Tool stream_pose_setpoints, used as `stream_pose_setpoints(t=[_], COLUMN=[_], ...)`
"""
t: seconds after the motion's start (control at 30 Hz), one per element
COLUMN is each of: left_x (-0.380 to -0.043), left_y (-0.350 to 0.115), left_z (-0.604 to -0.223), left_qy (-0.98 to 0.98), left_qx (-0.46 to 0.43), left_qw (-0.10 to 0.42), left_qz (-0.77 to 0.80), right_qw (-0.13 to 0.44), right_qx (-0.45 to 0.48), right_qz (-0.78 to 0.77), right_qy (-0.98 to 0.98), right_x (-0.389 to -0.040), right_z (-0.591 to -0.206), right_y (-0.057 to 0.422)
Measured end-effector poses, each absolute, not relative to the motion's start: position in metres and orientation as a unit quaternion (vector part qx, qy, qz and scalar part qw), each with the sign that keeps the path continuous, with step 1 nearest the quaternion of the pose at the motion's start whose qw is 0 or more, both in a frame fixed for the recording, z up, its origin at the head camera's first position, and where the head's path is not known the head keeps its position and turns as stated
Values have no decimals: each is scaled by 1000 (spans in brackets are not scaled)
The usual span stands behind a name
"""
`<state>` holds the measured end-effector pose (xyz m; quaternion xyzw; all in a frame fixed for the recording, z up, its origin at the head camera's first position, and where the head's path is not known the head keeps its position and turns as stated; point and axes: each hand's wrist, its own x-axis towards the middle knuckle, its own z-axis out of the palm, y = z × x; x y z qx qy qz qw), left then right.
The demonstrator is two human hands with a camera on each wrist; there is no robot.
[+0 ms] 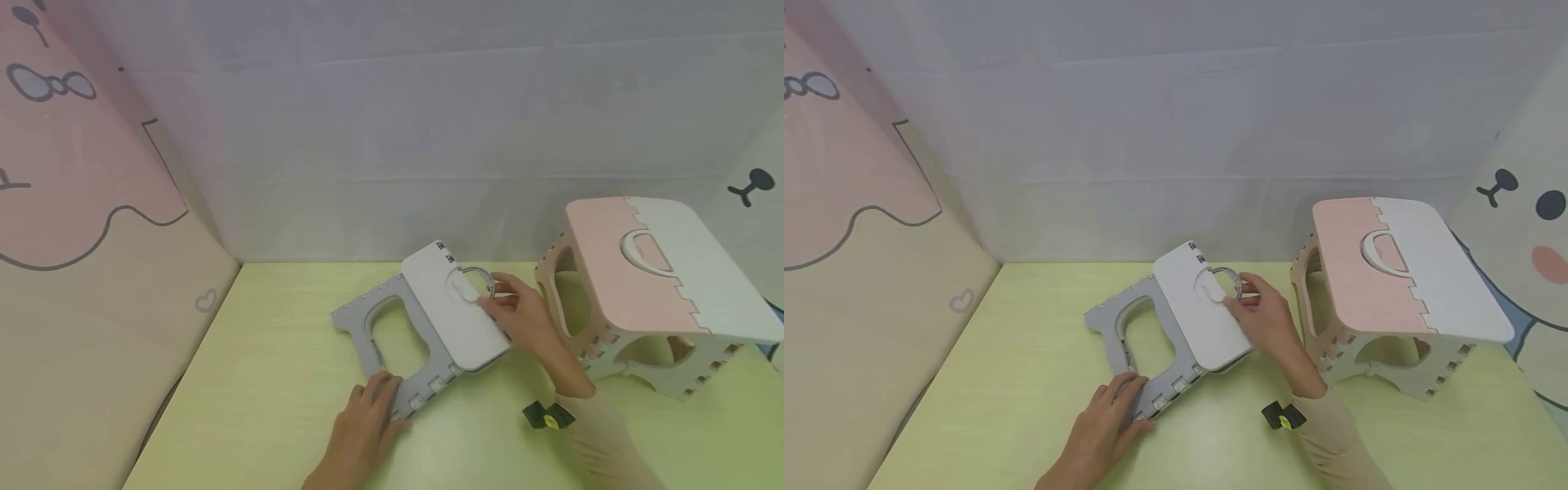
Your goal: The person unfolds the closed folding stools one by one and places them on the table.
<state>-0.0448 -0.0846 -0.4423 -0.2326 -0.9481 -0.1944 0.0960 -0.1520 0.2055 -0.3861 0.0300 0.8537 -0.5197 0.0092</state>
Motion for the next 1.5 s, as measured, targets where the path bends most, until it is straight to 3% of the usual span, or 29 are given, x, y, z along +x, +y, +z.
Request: stream_pose_setpoints(t=[1.5], left_x=[-55], left_y=[-80], left_z=[-440], left_qy=[-918], left_qx=[-281], left_qw=[68], left_qz=[-271], right_qw=[-67], right_qx=[-20], right_qz=[-565], right_qy=[822], right_x=[-116], right_z=[-350], right_y=[222])
